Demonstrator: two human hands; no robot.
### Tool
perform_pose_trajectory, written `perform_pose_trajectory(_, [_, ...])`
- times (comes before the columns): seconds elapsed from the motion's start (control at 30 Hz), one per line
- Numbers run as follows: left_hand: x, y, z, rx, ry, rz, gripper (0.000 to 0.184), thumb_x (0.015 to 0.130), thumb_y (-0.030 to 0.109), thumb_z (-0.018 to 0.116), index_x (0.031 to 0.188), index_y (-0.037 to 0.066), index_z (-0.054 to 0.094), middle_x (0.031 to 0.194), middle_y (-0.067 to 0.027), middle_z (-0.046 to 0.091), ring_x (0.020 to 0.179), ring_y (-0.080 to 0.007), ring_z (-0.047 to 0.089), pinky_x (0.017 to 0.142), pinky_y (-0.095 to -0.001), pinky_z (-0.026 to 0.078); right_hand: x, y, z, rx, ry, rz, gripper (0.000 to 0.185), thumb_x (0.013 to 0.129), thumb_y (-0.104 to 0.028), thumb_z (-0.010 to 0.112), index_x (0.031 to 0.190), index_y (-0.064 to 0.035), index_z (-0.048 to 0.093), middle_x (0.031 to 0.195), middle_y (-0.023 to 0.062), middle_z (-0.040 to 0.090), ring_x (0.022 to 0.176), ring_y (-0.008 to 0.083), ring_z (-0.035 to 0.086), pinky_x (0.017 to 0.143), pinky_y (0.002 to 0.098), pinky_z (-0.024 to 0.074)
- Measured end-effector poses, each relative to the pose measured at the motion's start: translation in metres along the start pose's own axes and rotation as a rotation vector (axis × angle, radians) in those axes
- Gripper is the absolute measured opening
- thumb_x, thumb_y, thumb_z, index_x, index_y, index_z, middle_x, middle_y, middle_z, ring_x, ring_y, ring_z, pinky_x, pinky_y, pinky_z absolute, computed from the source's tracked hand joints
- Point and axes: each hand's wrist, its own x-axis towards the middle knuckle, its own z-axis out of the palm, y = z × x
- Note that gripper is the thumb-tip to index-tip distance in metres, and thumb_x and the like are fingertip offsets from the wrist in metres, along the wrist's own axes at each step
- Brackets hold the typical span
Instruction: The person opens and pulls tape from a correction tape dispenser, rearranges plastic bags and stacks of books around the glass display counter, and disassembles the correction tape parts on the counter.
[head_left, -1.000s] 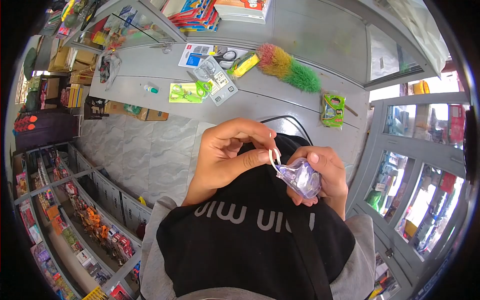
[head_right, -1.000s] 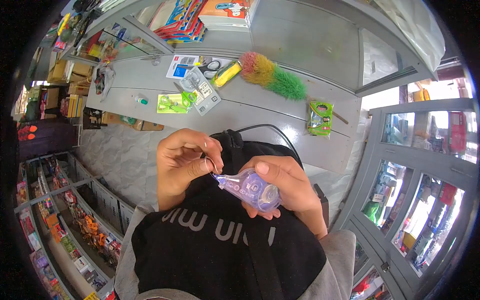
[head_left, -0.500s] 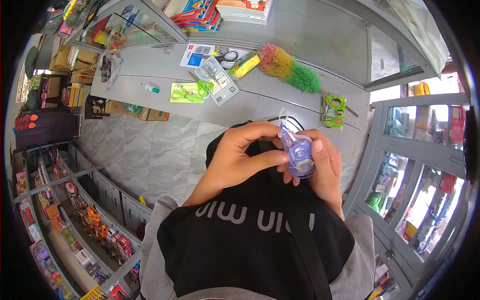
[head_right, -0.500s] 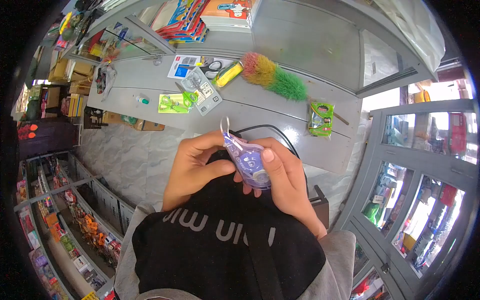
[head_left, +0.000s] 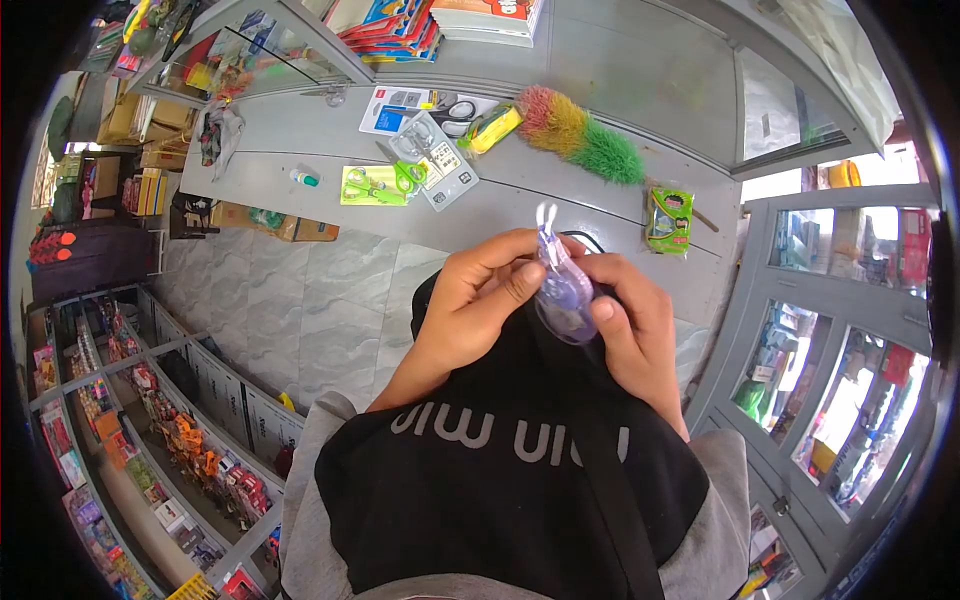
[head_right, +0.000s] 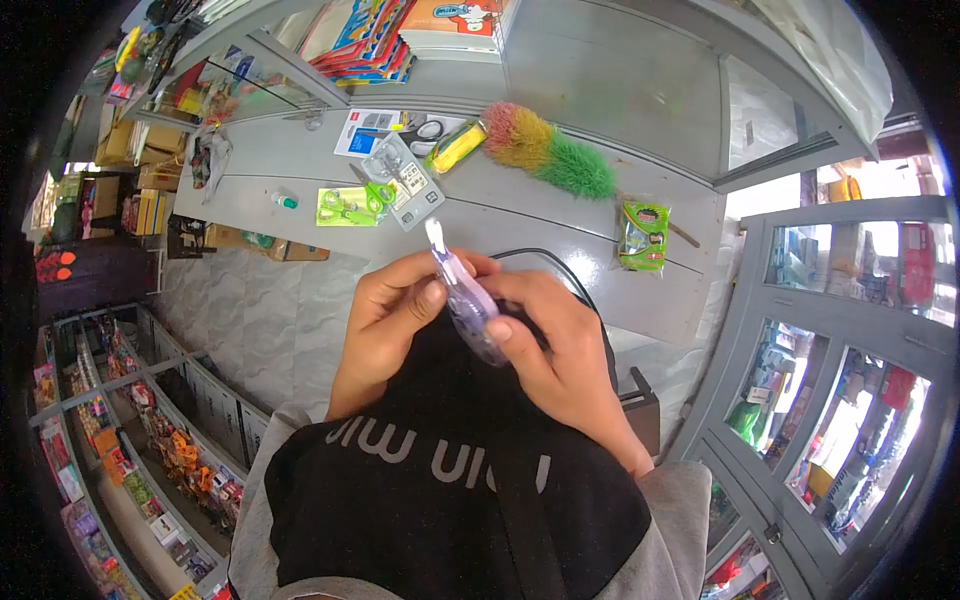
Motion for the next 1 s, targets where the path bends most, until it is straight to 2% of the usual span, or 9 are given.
perform_pose_trajectory(0.07, [0.0,0.004,-0.001,0.013,0.004,0.0,0.026,0.089,0.013,0.049,0.108,-0.004,0.054,0.103,-0.0118,0.058,0.094,-0.0161,0.054,0.086,-0.0291,0.04,0.002,0.004,0.003,0.263,0.078,0.148,0.021,0.083,-0.011,0.057,0.101,0.001,0.057,0.091,0.0106,0.06,0.078,0.0141,0.056,0.071,0.0254,0.0436])
perform_pose_trajectory(0.2, [0.001,0.004,-0.008,0.082,-0.048,-0.047,0.027,0.089,0.012,0.048,0.11,-0.005,0.053,0.101,-0.0111,0.059,0.093,-0.0146,0.054,0.085,-0.028,0.04,0.015,0.009,-0.006,0.232,0.011,0.024,0.018,0.079,-0.005,0.061,0.095,0.0034,0.059,0.089,0.009,0.06,0.076,0.013,0.055,0.069,0.0246,0.0437])
perform_pose_trajectory(0.27, [-0.001,0.002,-0.007,0.086,-0.049,-0.116,0.025,0.089,0.008,0.049,0.11,-0.005,0.053,0.098,-0.0069,0.059,0.089,-0.011,0.053,0.08,-0.0237,0.041,0.021,0.007,-0.002,0.528,0.057,0.135,0.013,0.077,-0.001,0.062,0.089,0.0042,0.061,0.088,0.0075,0.059,0.075,0.011,0.054,0.068,0.023,0.0432])
perform_pose_trajectory(0.3, [-0.001,0.002,-0.006,0.107,-0.031,-0.112,0.024,0.089,0.008,0.049,0.109,-0.004,0.054,0.096,-0.0064,0.059,0.087,-0.0102,0.052,0.078,-0.023,0.041,0.023,0.004,-0.001,0.529,0.055,0.136,0.013,0.077,-0.001,0.062,0.089,0.0042,0.061,0.088,0.0075,0.059,0.075,0.011,0.054,0.068,0.023,0.0432])
perform_pose_trajectory(0.37, [-0.001,0.002,-0.008,0.147,-0.056,-0.098,0.024,0.089,0.008,0.05,0.109,-0.004,0.054,0.094,-0.0061,0.059,0.086,-0.0095,0.052,0.077,-0.0225,0.041,0.029,-0.001,0.001,0.742,0.062,0.299,0.009,0.077,0.001,0.063,0.085,0.005,0.062,0.088,0.0071,0.058,0.076,0.0095,0.053,0.069,0.0215,0.0427])
perform_pose_trajectory(0.5, [-0.005,0.002,-0.004,0.18,-0.044,-0.112,0.023,0.088,0.007,0.05,0.108,-0.004,0.054,0.091,-0.0057,0.06,0.083,-0.008,0.053,0.074,-0.021,0.042,0.031,0.01,0.003,0.591,0.016,0.275,0.01,0.077,0.001,0.062,0.087,0.0052,0.062,0.088,0.0074,0.058,0.079,0.0099,0.054,0.07,0.0221,0.0433])
perform_pose_trajectory(0.67, [-0.003,0.001,-0.003,0.209,-0.066,-0.118,0.021,0.088,0.006,0.051,0.106,-0.003,0.055,0.09,-0.0051,0.06,0.082,-0.0073,0.053,0.073,-0.0209,0.042,0.032,0.019,0.0,0.841,-0.068,0.282,0.014,0.076,0.005,0.061,0.09,0.0058,0.061,0.089,0.0076,0.058,0.081,0.0116,0.055,0.071,0.0227,0.0442])
perform_pose_trajectory(0.87, [-0.003,-0.003,-0.001,0.159,-0.066,-0.1,0.021,0.088,0.006,0.051,0.106,-0.003,0.056,0.087,-0.0046,0.061,0.079,-0.0072,0.052,0.07,-0.0214,0.042,0.032,0.013,-0.008,0.855,-0.161,0.364,0.025,0.075,0.003,0.062,0.1,0.0059,0.059,0.088,0.0068,0.059,0.079,0.0116,0.056,0.071,0.0231,0.0447])
perform_pose_trajectory(1.0, [-0.003,-0.002,0.003,0.219,-0.055,-0.069,0.02,0.088,0.006,0.051,0.105,-0.003,0.056,0.085,-0.0051,0.061,0.078,-0.0077,0.052,0.07,-0.0217,0.042,0.031,0.017,-0.007,0.903,-0.106,0.409,0.028,0.076,0.002,0.062,0.104,0.0056,0.057,0.087,0.0061,0.06,0.079,0.0108,0.057,0.072,0.0231,0.0452])
